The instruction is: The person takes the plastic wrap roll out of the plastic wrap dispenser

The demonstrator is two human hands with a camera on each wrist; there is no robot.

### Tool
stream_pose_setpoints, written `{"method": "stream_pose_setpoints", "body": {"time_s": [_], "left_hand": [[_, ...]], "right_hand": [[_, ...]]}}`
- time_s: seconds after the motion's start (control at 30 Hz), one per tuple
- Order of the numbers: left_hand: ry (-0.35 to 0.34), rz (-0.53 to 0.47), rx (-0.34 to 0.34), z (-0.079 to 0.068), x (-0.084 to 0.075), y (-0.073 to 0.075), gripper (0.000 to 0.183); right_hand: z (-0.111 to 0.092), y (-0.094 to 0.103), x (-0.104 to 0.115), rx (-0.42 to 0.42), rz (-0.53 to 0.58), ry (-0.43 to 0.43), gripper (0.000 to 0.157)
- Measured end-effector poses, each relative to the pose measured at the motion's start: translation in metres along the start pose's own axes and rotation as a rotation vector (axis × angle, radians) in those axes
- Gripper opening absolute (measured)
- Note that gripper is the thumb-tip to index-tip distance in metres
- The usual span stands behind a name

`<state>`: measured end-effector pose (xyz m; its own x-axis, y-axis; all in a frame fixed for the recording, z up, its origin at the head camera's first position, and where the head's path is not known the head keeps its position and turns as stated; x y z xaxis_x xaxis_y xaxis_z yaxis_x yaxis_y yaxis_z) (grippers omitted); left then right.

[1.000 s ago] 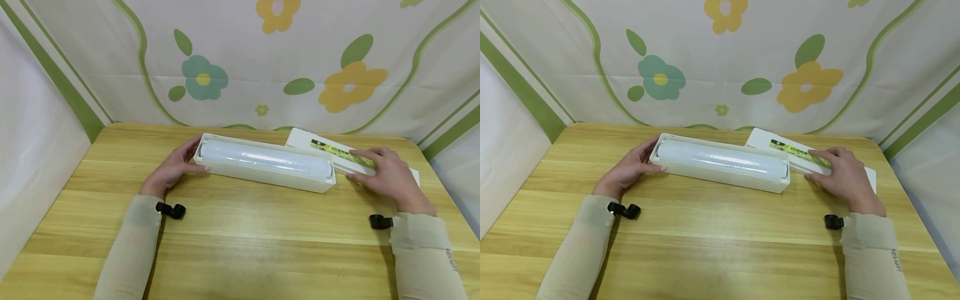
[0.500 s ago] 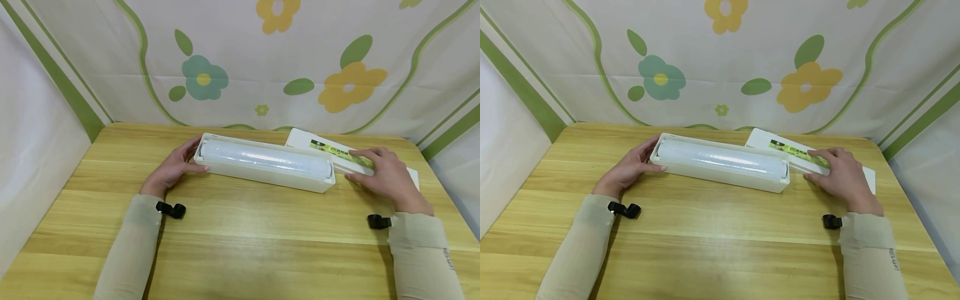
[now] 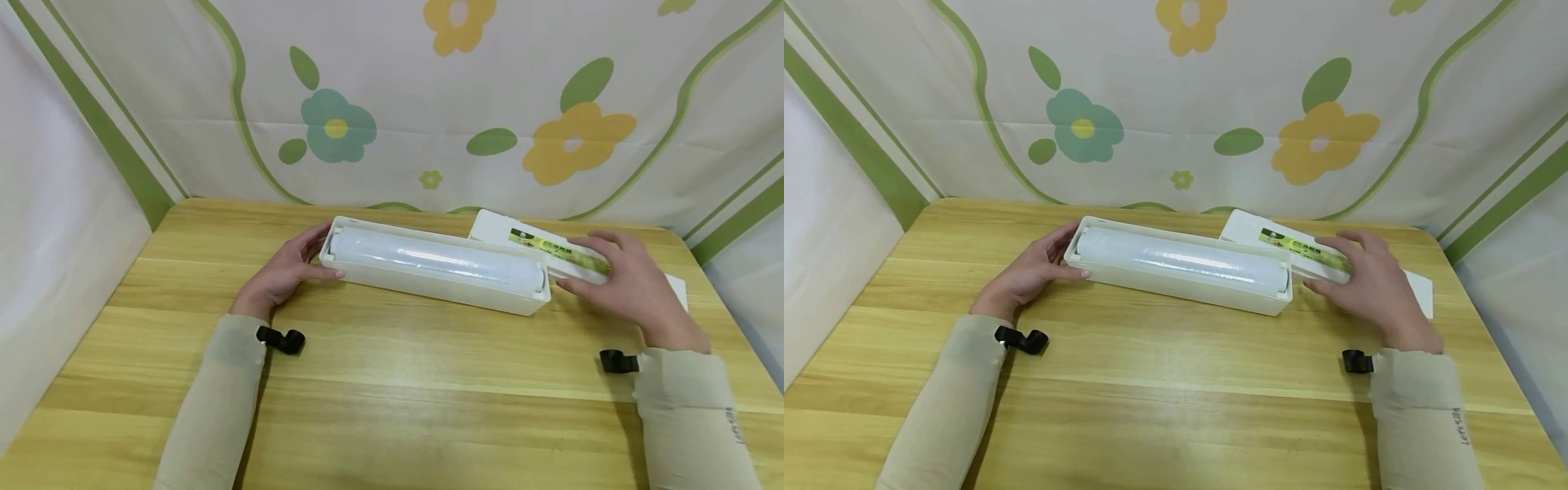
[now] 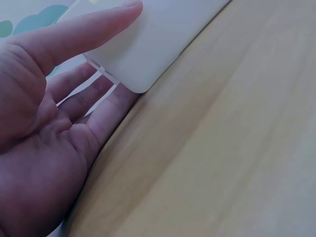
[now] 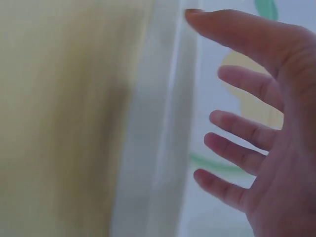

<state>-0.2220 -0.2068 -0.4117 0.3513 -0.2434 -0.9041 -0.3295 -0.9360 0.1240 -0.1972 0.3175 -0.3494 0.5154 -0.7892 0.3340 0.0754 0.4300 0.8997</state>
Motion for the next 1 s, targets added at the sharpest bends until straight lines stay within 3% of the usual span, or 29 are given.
{"method": "stream_pose_setpoints", "body": {"time_s": [0.3, 0.47, 0.6, 0.77, 1.0], "left_hand": [[-0.004, -0.04, 0.056, 0.002, -0.001, 0.003, 0.101], [0.013, -0.054, 0.117, 0.001, -0.001, 0.008, 0.098], [0.014, -0.069, 0.146, 0.002, 0.0, 0.012, 0.097], [0.006, -0.082, 0.169, 0.003, -0.001, 0.012, 0.097], [-0.003, -0.083, 0.166, 0.004, -0.002, 0.011, 0.097]], "right_hand": [[0.018, 0.003, 0.053, -0.177, 0.036, 0.253, 0.041], [0.024, 0.001, 0.075, -0.268, 0.1, 0.366, 0.038], [0.029, -0.007, 0.088, -0.216, 0.102, 0.374, 0.034], [0.032, -0.015, 0.092, -0.101, 0.034, 0.294, 0.046], [0.037, -0.019, 0.097, -0.017, 0.0, 0.239, 0.055]]}}
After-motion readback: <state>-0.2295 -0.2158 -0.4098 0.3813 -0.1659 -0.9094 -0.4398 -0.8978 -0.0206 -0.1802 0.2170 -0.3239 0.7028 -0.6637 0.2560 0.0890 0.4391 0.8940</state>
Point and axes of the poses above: each hand's wrist, its own z-axis towards the middle knuckle, its own y-axis out of the back of the hand, x = y × z, the point moved 5 cm from there along z, towards the middle knuckle, and after that the axes turned 15 degrees about y, right-handed, at the moved point
